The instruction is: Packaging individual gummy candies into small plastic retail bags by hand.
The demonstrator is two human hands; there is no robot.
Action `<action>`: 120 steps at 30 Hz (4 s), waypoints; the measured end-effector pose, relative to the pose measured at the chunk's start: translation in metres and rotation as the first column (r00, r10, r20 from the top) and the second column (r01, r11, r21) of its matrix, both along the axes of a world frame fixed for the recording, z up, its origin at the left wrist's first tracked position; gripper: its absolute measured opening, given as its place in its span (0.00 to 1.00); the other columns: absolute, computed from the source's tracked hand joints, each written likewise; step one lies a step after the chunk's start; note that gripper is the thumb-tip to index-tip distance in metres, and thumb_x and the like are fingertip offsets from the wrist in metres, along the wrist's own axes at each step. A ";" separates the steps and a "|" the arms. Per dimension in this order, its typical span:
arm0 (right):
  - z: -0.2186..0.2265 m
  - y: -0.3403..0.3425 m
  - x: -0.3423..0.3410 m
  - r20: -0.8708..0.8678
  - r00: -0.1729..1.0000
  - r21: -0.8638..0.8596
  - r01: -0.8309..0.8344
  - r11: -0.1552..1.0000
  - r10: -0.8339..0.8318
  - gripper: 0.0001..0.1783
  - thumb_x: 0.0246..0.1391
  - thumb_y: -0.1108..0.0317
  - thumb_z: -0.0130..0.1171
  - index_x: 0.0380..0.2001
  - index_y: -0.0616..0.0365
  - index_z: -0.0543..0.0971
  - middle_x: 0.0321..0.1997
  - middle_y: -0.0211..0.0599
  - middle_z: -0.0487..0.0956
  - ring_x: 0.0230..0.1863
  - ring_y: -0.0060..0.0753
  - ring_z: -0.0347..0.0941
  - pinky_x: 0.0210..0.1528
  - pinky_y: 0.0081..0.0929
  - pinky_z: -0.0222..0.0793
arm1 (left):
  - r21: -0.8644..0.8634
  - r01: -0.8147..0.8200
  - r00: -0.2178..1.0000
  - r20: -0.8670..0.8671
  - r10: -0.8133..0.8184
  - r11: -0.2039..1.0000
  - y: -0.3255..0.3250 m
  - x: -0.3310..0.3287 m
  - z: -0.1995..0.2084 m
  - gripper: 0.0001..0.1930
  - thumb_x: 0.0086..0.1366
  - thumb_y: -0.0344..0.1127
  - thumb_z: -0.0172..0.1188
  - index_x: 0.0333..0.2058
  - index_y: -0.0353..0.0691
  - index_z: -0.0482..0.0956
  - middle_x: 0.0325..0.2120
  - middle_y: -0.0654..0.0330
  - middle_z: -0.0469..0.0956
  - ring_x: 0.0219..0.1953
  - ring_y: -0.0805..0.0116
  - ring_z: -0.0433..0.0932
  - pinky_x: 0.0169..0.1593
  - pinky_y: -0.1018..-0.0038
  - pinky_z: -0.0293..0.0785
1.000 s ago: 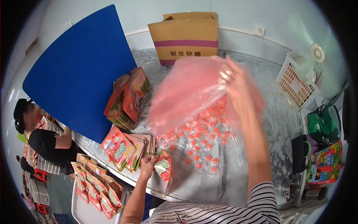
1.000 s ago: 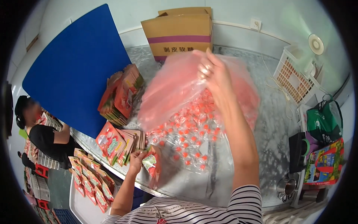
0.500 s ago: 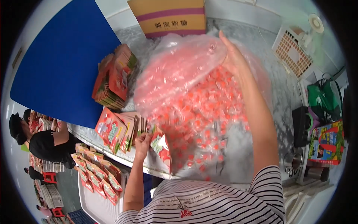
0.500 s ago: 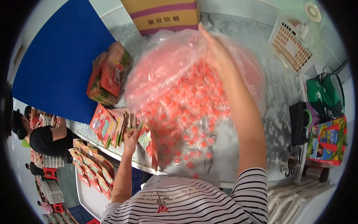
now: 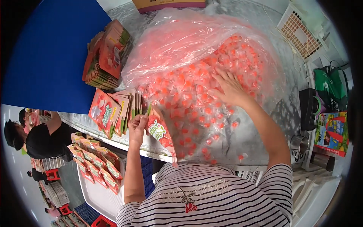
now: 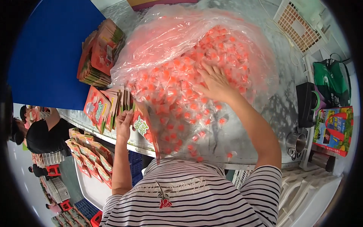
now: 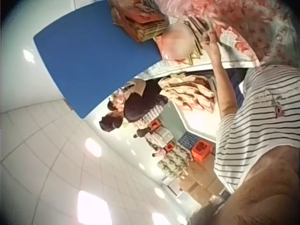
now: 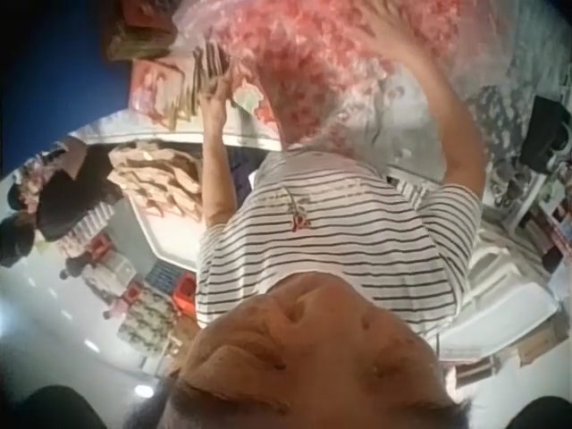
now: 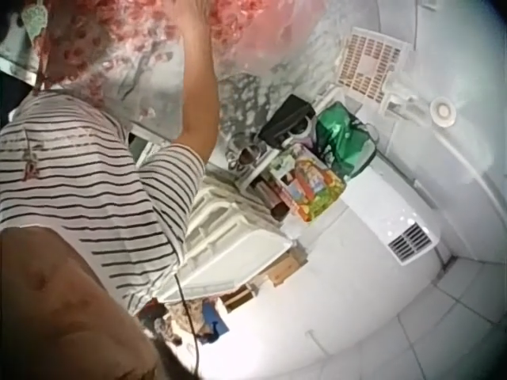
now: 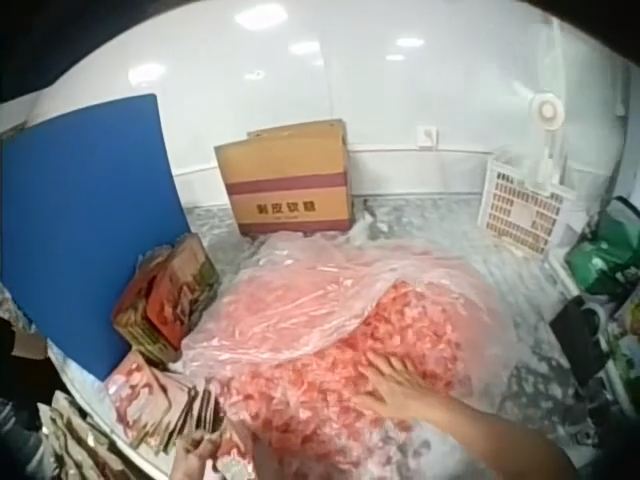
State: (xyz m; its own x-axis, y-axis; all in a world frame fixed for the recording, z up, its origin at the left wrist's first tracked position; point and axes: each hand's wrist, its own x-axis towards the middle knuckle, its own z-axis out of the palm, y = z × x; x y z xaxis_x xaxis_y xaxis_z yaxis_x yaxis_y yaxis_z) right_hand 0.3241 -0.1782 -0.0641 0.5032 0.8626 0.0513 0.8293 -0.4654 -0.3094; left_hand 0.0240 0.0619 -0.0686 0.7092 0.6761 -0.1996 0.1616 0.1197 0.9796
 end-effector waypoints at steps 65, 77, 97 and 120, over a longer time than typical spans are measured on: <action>-0.038 0.032 -0.056 0.087 0.985 -0.023 0.150 0.988 -0.148 0.38 0.56 0.42 0.52 0.65 0.48 0.62 0.73 0.55 0.45 0.72 0.60 0.38 0.69 0.60 0.37 | 0.103 -0.011 0.992 0.123 -0.002 0.995 -0.044 -0.066 0.067 0.13 0.68 0.37 0.57 0.27 0.35 0.75 0.18 0.65 0.73 0.17 0.81 0.68 0.18 0.83 0.65; -0.013 0.012 -0.202 0.051 0.984 0.118 -0.175 0.977 0.170 0.36 0.48 0.54 0.63 0.60 0.50 0.67 0.72 0.55 0.47 0.72 0.68 0.37 0.69 0.65 0.33 | 0.142 -0.132 0.981 0.164 0.109 0.981 -0.031 -0.083 0.082 0.14 0.67 0.38 0.58 0.25 0.36 0.74 0.16 0.67 0.71 0.15 0.81 0.66 0.18 0.83 0.62; -0.019 -0.076 -0.138 -0.589 0.787 0.492 0.530 0.691 -0.184 0.15 0.55 0.75 0.56 0.47 0.61 0.77 0.51 0.44 0.76 0.56 0.46 0.71 0.57 0.36 0.66 | 0.740 0.486 0.874 -0.414 -0.254 0.465 -0.037 -0.022 0.132 0.09 0.56 0.26 0.63 0.37 0.41 0.82 0.31 0.54 0.82 0.24 0.62 0.81 0.28 0.72 0.76; -0.016 -0.080 -0.185 -0.032 0.998 0.364 0.062 0.929 -0.053 0.18 0.49 0.79 0.59 0.46 0.65 0.76 0.49 0.44 0.75 0.50 0.49 0.71 0.56 0.42 0.65 | 0.577 0.552 0.830 -0.454 -0.325 0.603 -0.064 -0.055 0.068 0.10 0.56 0.30 0.67 0.37 0.34 0.81 0.29 0.55 0.81 0.23 0.64 0.79 0.29 0.74 0.75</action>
State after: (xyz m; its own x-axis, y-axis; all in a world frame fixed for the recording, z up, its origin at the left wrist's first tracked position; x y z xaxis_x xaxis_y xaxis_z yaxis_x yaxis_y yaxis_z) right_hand 0.1390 -0.2582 -0.0801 0.5559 0.7560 0.3456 0.7957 -0.3637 -0.4844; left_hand -0.0314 -0.0018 -0.0002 0.9442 0.3224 -0.0676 0.2844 -0.6943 0.6611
